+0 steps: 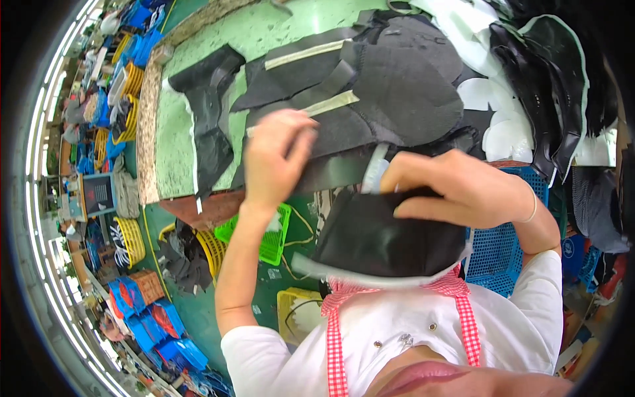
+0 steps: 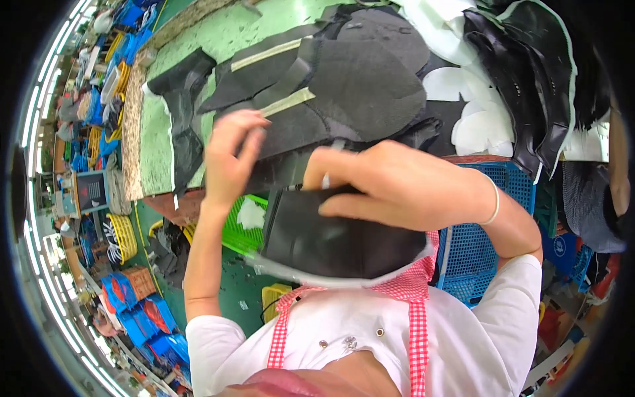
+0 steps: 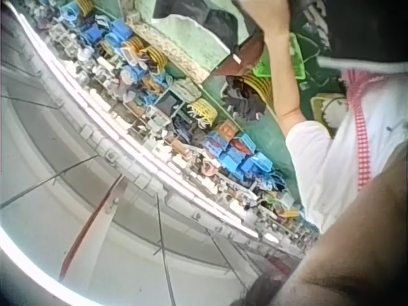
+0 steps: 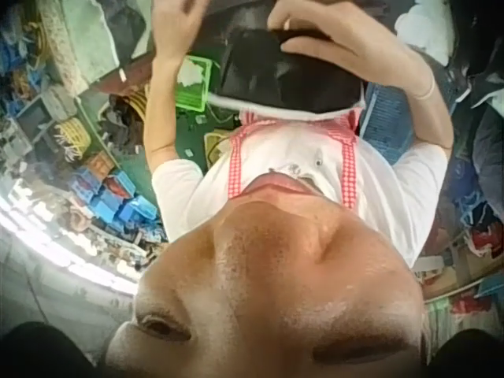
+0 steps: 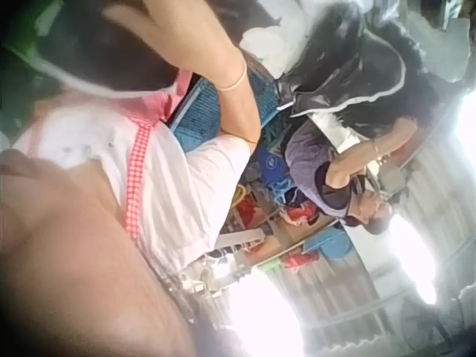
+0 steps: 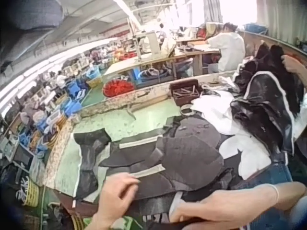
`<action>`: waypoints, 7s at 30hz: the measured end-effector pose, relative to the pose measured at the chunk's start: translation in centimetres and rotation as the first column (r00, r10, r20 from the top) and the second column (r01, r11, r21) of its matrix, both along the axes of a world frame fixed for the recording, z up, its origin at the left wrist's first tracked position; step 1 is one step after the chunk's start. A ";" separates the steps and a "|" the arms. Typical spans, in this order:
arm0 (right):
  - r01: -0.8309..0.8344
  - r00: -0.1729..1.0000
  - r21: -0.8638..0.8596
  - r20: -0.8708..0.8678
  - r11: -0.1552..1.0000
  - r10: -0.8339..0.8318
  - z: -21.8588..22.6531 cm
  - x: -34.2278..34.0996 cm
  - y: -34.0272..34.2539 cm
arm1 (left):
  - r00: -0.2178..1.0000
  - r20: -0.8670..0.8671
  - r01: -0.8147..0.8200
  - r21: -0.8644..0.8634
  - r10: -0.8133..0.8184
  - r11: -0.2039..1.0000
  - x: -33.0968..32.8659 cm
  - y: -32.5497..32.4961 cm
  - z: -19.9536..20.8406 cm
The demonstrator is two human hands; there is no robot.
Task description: Assembling black leather boots by manually attaching inner linings and structural components.
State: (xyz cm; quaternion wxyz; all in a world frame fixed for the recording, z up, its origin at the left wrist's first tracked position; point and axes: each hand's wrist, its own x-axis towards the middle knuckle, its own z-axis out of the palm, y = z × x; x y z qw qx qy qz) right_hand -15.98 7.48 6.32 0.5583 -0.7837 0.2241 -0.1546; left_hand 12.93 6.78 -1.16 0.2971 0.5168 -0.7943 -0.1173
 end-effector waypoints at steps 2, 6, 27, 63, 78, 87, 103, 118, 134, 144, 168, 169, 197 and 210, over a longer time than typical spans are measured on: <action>0.149 0.989 -0.060 0.014 0.987 -0.148 -0.1 0.2 0.2 | 0.947 0.071 -0.303 -0.126 0.314 0.945 2.7 -0.4 -0.7; 0.151 0.988 -0.081 0.047 0.985 -0.148 -0.2 1.7 -0.1 | 0.838 0.280 -0.490 0.005 0.469 0.872 8.7 -0.6 -4.5; 0.295 0.936 0.034 0.191 0.955 -0.296 2.5 5.8 -2.6 | 0.501 -0.859 0.390 0.332 0.104 0.859 1.0 5.9 5.5; 0.257 0.961 -0.468 0.214 0.845 -0.173 2.8 1.9 -3.0 | 0.713 -0.700 0.221 0.287 0.046 0.932 0.9 5.5 8.3; 0.308 0.903 -0.253 0.381 0.917 -0.198 0.4 2.4 -1.9 | 0.923 0.052 0.376 0.077 -0.381 0.923 -0.1 0.8 14.1; 0.169 0.984 -0.438 0.121 0.883 -0.129 2.5 -0.5 -2.5 | 0.837 -0.225 0.539 0.176 -0.499 0.824 -1.2 1.5 13.3; 0.137 0.989 -0.652 0.048 0.745 -0.140 4.2 -0.8 -1.6 | 0.827 0.082 0.536 0.182 -0.556 0.824 -4.4 0.9 13.7; 0.316 0.949 -0.563 0.200 0.763 -0.245 2.4 -2.7 -1.6 | 0.807 -0.274 0.590 0.416 -0.524 0.692 -2.6 0.2 13.1; 0.249 0.895 -0.044 0.392 0.968 -0.212 1.8 -4.0 -2.2 | 0.811 -0.219 0.574 0.110 -0.543 0.812 -4.5 1.0 11.7; 0.421 0.850 -0.061 0.376 0.905 -0.370 2.0 -3.4 -1.6 | 0.848 -0.201 0.520 0.136 -0.490 0.843 -5.0 1.4 11.8; 0.391 0.871 -0.060 0.345 0.918 -0.349 1.2 -2.1 -1.7 | 0.870 -0.085 0.472 -0.144 -0.486 0.870 -6.7 1.0 10.7; 0.374 0.864 -0.049 0.380 0.926 -0.329 1.1 -1.9 -1.8 | 0.873 -0.083 0.468 -0.140 -0.481 0.873 -6.7 1.0 10.8; 0.183 0.939 -0.087 -0.280 0.979 -0.201 2.1 0.3 -2.2 | 0.892 -0.170 -0.396 0.148 0.418 0.906 5.7 2.2 -3.6; 0.149 0.926 -0.575 -0.205 0.805 -0.318 -7.1 6.5 -14.3 | 0.611 -0.763 -0.212 0.097 0.209 0.973 -1.5 -1.9 -4.9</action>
